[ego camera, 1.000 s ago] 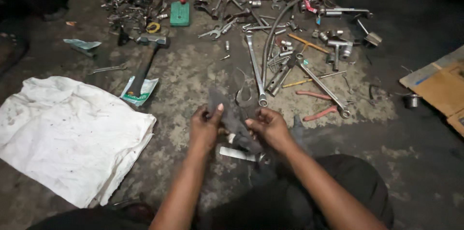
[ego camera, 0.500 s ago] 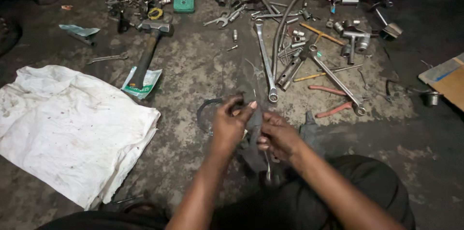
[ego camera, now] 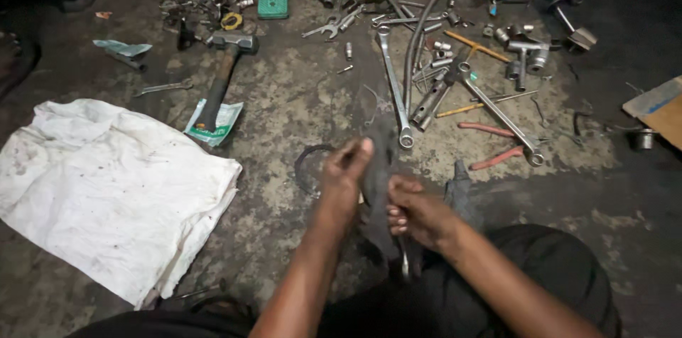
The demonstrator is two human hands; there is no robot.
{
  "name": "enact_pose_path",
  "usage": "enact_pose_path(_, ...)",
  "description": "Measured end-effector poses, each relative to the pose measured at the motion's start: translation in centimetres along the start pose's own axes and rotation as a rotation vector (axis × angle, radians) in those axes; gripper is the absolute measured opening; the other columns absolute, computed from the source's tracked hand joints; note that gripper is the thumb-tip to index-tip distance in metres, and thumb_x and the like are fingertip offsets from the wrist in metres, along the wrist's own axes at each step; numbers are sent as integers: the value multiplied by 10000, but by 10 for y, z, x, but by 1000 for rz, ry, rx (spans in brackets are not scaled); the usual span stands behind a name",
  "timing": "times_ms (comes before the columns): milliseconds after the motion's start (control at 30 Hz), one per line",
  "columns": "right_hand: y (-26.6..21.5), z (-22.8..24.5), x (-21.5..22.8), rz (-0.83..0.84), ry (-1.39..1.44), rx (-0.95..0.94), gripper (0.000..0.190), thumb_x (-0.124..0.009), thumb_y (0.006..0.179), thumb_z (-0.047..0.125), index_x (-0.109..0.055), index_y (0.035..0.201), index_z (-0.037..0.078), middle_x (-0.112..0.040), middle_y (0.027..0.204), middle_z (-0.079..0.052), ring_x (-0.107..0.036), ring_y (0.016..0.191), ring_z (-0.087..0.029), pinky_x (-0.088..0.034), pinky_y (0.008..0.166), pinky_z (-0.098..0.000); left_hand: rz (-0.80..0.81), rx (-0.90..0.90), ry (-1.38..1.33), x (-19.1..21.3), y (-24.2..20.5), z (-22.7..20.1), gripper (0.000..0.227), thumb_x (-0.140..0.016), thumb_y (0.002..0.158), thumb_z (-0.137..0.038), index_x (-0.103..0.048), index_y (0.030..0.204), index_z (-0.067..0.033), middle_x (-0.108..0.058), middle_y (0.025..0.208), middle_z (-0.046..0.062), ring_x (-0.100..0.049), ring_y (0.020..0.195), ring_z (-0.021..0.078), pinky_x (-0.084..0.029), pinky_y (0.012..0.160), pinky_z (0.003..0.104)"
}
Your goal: The person sits on the floor and uses a metal file to smooth the edges of a small metal ring. They repeatedly file the ring, then wipe it with a rag to inspect the surface, and continue filing.
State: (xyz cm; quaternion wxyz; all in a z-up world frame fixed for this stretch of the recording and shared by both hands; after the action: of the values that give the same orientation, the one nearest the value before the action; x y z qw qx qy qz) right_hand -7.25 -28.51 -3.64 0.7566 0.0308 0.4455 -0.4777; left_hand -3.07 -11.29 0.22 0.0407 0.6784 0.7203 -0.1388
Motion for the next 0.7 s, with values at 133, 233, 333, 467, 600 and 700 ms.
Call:
enact_pose_path(133,-9,8,-4,-212,13,-37,49,-565,931,193,-590,972,200,-465,653,24,-401,529,-98,-371,501,-258,90,-202,233,-9,1,15,526,-679,969,-382,-644,1276,44,-652,1260,118,-600,1170,196,-458,1008,339)
enact_pose_path(233,-6,-2,-4,-207,1,-58,85,-585,964,191,-521,910,205,-469,666,20,-393,539,-94,-343,494,-243,-44,-124,307,-16,-3,23,535,-526,1024,-446,-643,1297,-1,-685,1211,117,-632,1119,207,-479,989,340)
enact_pose_path(333,-1,-10,-2,-11,25,-113,246,-602,1050,286,-476,875,169,-437,673,40,-396,560,-79,-336,496,-233,-53,-52,194,-12,5,23,577,-467,1051,-474,-689,1221,31,-752,1121,176,-660,1027,266,-523,947,376)
enact_pose_path(467,-7,-2,-3,-27,-5,-77,218,-575,1028,339,-552,930,146,-431,651,30,-368,508,-68,-318,457,-228,-19,179,77,-1,-1,15,623,-520,1122,-424,-670,1206,174,-504,1098,473,-408,863,269,-447,809,477)
enact_pose_path(600,-12,10,-5,-83,18,27,117,-545,960,289,-607,1002,200,-429,632,52,-374,480,-63,-318,436,-223,42,-123,210,-22,-10,10,567,-649,994,-403,-575,1354,29,-650,1291,131,-625,1156,202,-487,1001,346)
enact_pose_path(700,-10,9,1,-218,-38,-16,117,-552,925,249,-616,1022,239,-429,619,61,-365,465,-51,-305,430,-215,61,-195,244,-34,-28,9,567,-701,950,-343,-588,1320,72,-676,1230,188,-639,1108,251,-506,965,354)
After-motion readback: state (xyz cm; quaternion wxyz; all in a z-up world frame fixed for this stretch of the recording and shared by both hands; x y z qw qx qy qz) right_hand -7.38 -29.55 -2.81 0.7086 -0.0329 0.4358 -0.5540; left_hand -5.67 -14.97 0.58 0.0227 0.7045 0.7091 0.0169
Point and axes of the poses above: each hand's wrist, its own y-axis towards the middle knuckle, its own x-axis out of the back of the hand, z = x × y, the point moved 1 cm from there along y, towards the middle knuckle
